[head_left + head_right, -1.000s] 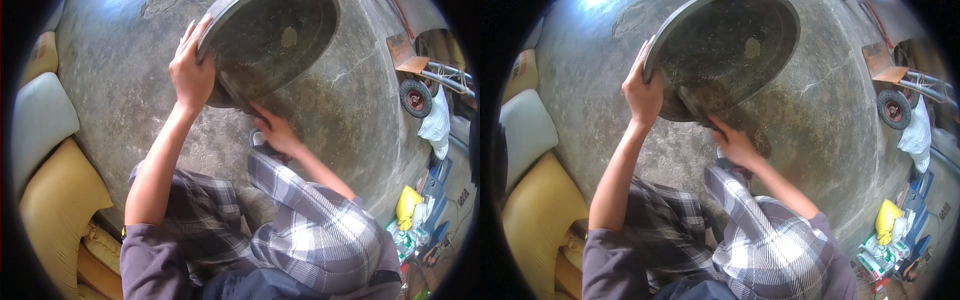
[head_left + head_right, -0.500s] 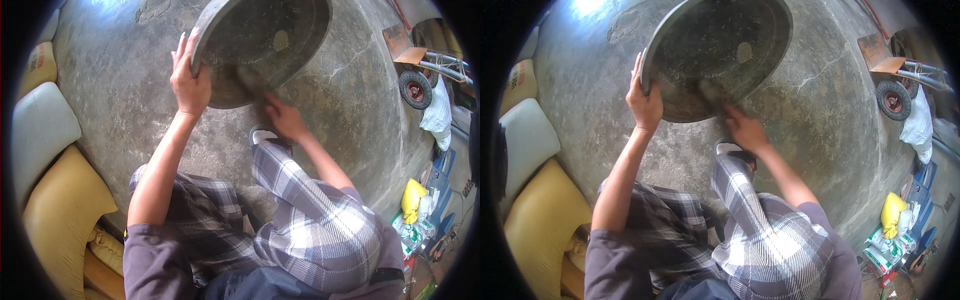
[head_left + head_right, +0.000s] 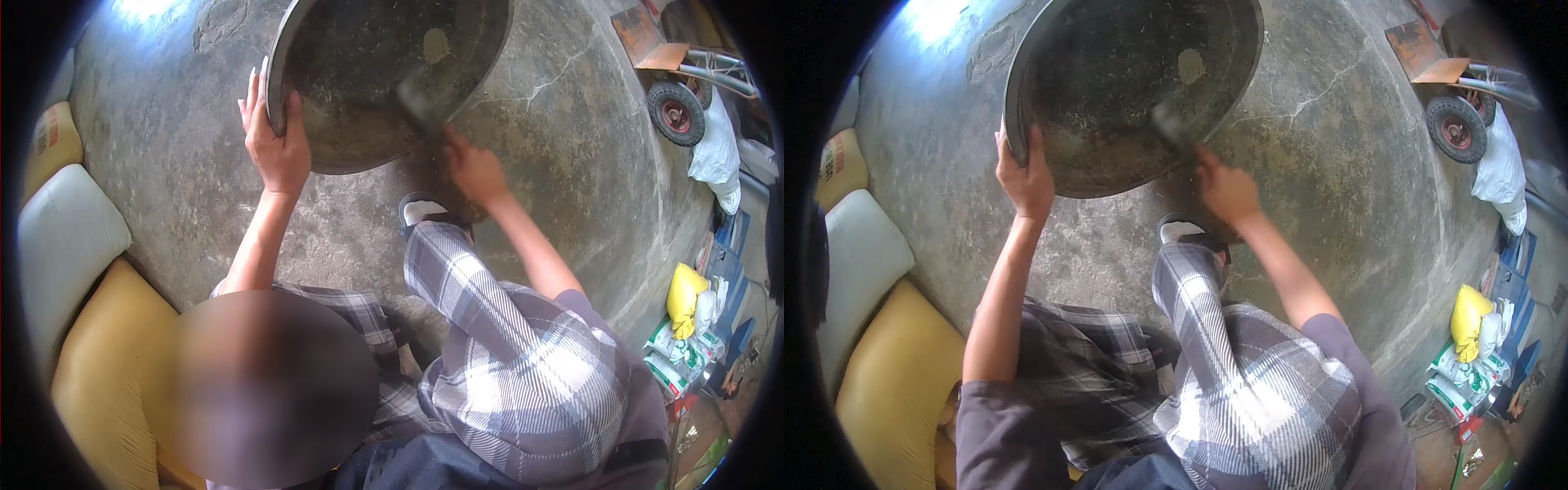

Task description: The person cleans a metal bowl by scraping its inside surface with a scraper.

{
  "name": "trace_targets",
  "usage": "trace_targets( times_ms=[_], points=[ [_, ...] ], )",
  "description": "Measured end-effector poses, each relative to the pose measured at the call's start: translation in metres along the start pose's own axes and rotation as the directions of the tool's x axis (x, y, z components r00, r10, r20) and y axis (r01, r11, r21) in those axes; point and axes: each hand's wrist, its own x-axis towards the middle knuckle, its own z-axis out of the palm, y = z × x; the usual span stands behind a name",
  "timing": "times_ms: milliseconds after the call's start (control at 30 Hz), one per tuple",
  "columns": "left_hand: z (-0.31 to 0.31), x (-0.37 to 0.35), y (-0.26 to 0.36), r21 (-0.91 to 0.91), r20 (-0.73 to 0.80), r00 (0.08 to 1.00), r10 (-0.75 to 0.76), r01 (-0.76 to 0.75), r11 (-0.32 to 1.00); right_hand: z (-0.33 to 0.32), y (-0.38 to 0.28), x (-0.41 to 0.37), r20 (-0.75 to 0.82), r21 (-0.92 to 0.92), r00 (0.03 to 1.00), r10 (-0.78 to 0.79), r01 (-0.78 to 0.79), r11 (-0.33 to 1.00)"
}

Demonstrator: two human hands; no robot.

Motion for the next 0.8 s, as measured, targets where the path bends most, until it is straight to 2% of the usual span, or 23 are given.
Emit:
trace_targets(
  times_ms=[33,100,167,233,267,333,367,400,433,500,567,600,667,700,733,767,800],
  points=[
    [0.001,0.000,-0.002,0.002,0.000,1.000,0.003,-0.003,1.000,0.000,0.005,0.007,-0.001,0.003,1.000,-0.001,0.001,1.000],
    [0.003,-0.001,0.003,0.044,0.023,0.998,0.063,-0.064,0.997,-0.014,-0.002,0.007,-0.090,-0.253,0.992,0.093,-0.113,0.961],
    [0.011,0.002,0.018,0.006,0.024,0.996,0.091,-0.091,0.996,-0.004,-0.031,0.008,0.044,-0.065,0.993,0.105,-0.102,0.993],
    [0.015,0.004,0.024,-0.030,0.004,0.994,0.109,-0.109,0.994,0.000,-0.065,-0.008,0.145,0.203,0.989,-0.038,0.008,0.979],
    [0.015,0.004,0.022,-0.026,-0.002,0.995,0.097,-0.097,0.995,-0.011,-0.077,-0.017,0.147,0.195,0.988,-0.038,0.009,0.981],
    [0.011,0.005,0.013,0.018,-0.001,0.996,0.090,-0.090,0.996,-0.033,-0.096,-0.028,0.325,0.567,0.933,-0.153,-0.062,0.821],
    [0.010,0.007,0.012,0.018,-0.008,0.996,0.089,-0.089,0.996,-0.025,-0.080,-0.023,0.324,0.563,0.933,-0.157,-0.057,0.824],
    [0.010,0.009,0.013,0.005,-0.019,0.996,0.090,-0.090,0.996,-0.010,-0.049,-0.015,0.218,0.267,0.966,-0.140,0.079,0.960],
    [0.011,0.010,0.012,-0.009,-0.026,0.996,0.090,-0.090,0.996,-0.007,-0.022,-0.006,0.110,-0.074,0.981,-0.158,0.166,0.983],
    [0.007,0.012,0.008,-0.036,-0.018,0.998,0.058,-0.059,0.998,-0.024,0.009,0.009,-0.116,-0.304,0.989,0.089,-0.120,0.945],
    [0.005,0.016,0.006,0.115,0.017,0.990,0.142,-0.143,0.983,-0.034,0.018,0.017,-0.152,-0.360,0.987,0.054,-0.106,0.927],
    [0.007,0.016,0.006,0.119,0.024,0.990,0.139,-0.141,0.983,-0.039,0.016,0.015,-0.192,-0.411,0.981,0.023,-0.102,0.906],
    [0.008,0.012,0.011,0.107,0.011,0.990,0.144,-0.144,0.984,-0.030,-0.013,0.003,0.068,-0.240,0.986,0.149,-0.129,0.962],
    [0.009,0.012,0.013,0.098,-0.017,0.988,0.151,-0.149,0.984,-0.022,-0.033,-0.008,0.061,-0.248,0.988,0.144,-0.125,0.961],
    [0.011,0.013,0.014,0.094,-0.029,0.988,0.152,-0.149,0.984,-0.011,-0.054,-0.025,0.203,0.062,0.978,0.041,-0.055,0.997],
    [0.012,0.012,0.015,0.088,-0.027,0.987,0.161,-0.158,0.983,-0.008,-0.063,-0.035,0.307,0.372,0.946,-0.099,-0.023,0.928],
    [0.012,0.011,0.016,0.086,-0.024,0.985,0.170,-0.167,0.982,-0.011,-0.063,-0.037,0.258,0.395,0.953,-0.159,0.046,0.918]
  ],
)
